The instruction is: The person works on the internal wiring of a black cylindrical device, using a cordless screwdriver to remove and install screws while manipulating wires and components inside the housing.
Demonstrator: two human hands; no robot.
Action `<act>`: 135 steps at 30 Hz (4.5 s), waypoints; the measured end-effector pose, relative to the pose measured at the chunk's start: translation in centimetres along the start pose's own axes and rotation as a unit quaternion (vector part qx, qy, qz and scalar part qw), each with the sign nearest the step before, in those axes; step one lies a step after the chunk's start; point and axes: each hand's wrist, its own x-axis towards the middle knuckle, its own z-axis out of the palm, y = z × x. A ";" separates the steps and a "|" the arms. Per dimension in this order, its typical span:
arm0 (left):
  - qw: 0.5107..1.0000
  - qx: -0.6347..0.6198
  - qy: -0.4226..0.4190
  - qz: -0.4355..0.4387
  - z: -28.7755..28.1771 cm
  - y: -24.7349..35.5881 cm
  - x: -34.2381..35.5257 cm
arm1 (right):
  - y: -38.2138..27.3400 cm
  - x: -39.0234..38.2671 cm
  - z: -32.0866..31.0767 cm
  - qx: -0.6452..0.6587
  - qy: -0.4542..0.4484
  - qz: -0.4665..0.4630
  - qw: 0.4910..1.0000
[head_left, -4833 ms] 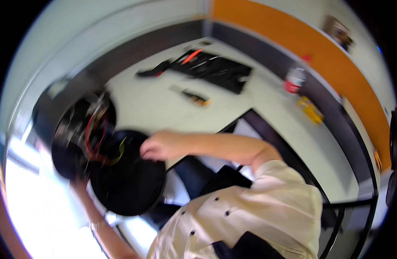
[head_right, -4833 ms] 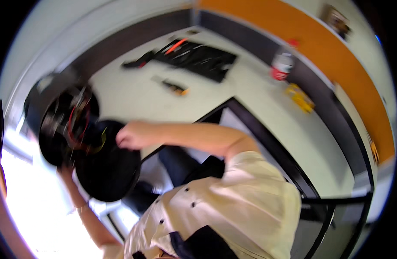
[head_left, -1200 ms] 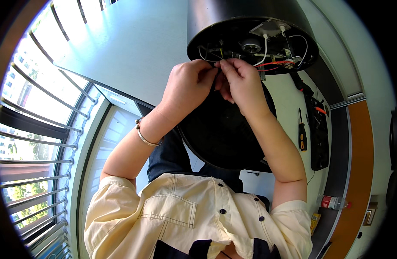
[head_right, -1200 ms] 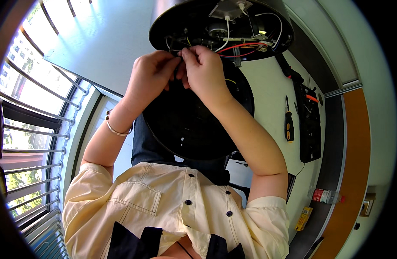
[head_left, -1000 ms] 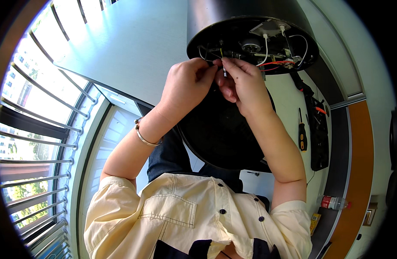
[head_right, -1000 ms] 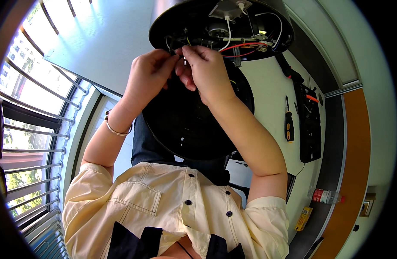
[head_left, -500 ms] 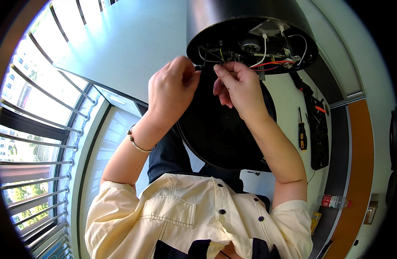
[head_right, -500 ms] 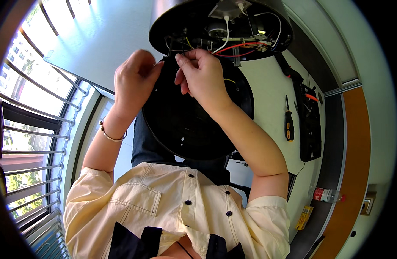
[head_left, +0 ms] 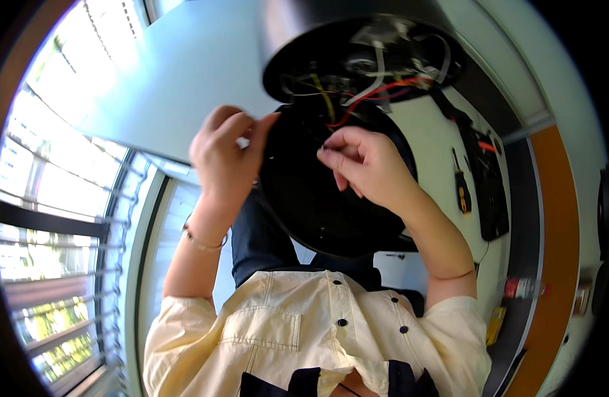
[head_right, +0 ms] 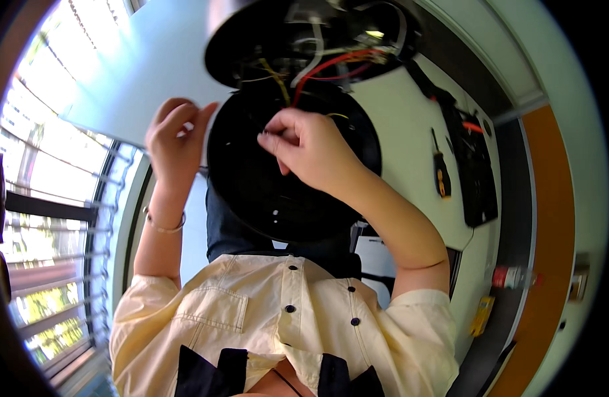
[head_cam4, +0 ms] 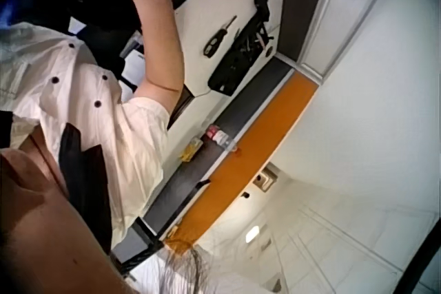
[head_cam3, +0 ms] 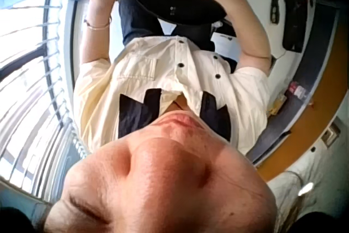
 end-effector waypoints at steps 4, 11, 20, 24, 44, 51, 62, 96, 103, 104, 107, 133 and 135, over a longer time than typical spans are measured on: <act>0.999 -0.004 0.038 0.004 -0.8 0.0 -0.4 | 2.2 -4.7 -4.1 -0.078 0.091 -0.002 0.993; 0.992 0.082 0.038 0.089 -2.2 -0.9 -2.0 | 9.4 -12.5 -13.4 -0.394 0.339 0.130 0.844; 0.995 0.055 0.015 0.087 -1.5 1.0 -2.0 | 18.8 -15.6 -22.5 -0.429 0.370 0.323 0.758; 0.995 0.057 0.017 0.075 -1.9 1.1 -1.9 | 19.8 -14.6 -22.7 -0.448 0.349 0.336 0.751; 0.997 0.039 -0.001 0.061 -1.2 3.9 -2.1 | 16.8 -12.6 -19.5 -0.446 0.282 0.294 0.797; 0.998 0.026 -0.011 0.064 -1.4 4.3 -2.0 | 17.1 -13.6 -19.4 -0.387 0.314 0.267 0.825; 0.996 0.038 -0.025 0.078 -0.2 4.9 -1.9 | 16.2 -13.4 -21.2 -0.413 0.298 0.272 0.816; 0.993 0.025 0.004 0.117 -0.4 4.4 -1.2 | 18.8 6.5 -30.5 -0.611 0.271 0.077 0.740; 0.987 -0.070 -0.026 0.143 -1.0 6.2 -1.7 | 11.8 -1.0 -27.7 -0.641 0.320 -0.106 0.689; 0.985 -0.113 -0.045 0.122 -0.9 6.8 -1.9 | 10.6 -2.3 -26.8 -0.640 0.324 -0.129 0.684; 0.961 -0.219 -0.143 0.086 -1.2 9.2 -1.9 | 6.3 -6.4 -22.7 -0.636 0.332 -0.197 0.668; 0.620 -0.517 -0.553 -0.205 2.6 20.9 -7.2 | 4.7 -20.7 -4.8 0.334 0.315 -0.203 0.865; 0.611 -0.492 -0.593 -0.181 3.6 22.2 -7.5 | 5.0 -21.1 -4.7 0.479 0.280 -0.144 0.819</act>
